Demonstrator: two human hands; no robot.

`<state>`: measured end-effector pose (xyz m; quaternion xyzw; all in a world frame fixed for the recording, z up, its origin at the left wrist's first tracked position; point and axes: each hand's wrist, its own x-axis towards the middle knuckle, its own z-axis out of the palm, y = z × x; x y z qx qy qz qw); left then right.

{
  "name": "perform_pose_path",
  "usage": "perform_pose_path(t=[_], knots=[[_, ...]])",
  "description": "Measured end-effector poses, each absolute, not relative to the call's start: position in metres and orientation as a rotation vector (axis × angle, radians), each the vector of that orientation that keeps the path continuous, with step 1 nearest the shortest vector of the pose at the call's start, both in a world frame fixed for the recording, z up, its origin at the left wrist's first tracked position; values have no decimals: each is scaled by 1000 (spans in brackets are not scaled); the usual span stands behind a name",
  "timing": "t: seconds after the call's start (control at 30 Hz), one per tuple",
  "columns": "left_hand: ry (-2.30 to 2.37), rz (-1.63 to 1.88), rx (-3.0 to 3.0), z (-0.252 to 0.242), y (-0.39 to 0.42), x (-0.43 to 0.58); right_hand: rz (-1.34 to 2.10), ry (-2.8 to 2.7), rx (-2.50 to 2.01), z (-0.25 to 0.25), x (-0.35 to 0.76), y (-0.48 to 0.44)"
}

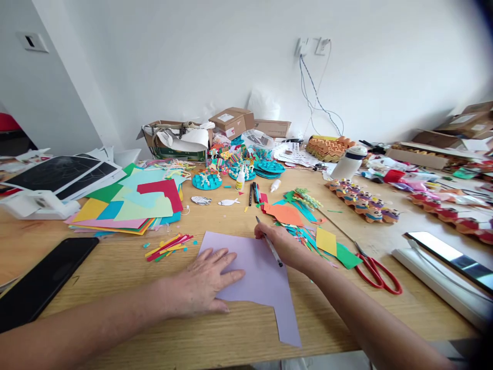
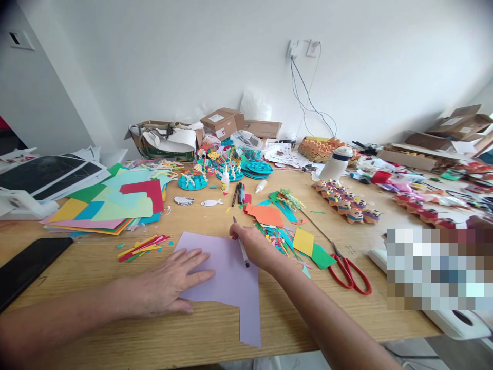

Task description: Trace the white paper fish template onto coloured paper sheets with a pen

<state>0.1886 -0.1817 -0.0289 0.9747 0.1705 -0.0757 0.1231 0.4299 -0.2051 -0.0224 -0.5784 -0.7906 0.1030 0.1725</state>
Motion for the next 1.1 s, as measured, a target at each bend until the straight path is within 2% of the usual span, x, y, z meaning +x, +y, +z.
perform_pose_path(t=[0.27, 0.47, 0.73, 0.97, 1.1], knots=[[648, -259, 2923, -28, -183, 185, 224, -2249, -1620, -29, 426, -188], [688, -214, 2989, -33, -185, 186, 132, -2231, -1646, -21, 425, -226], [813, -202, 2940, -21, -159, 187, 188, -2165, -1834, -39, 432, -267], [684, -176, 2961, -14, -127, 166, 99, -2246, -1741, -49, 425, -288], [761, -158, 3007, -18, -119, 151, 16, -2265, -1736, -52, 423, -296]])
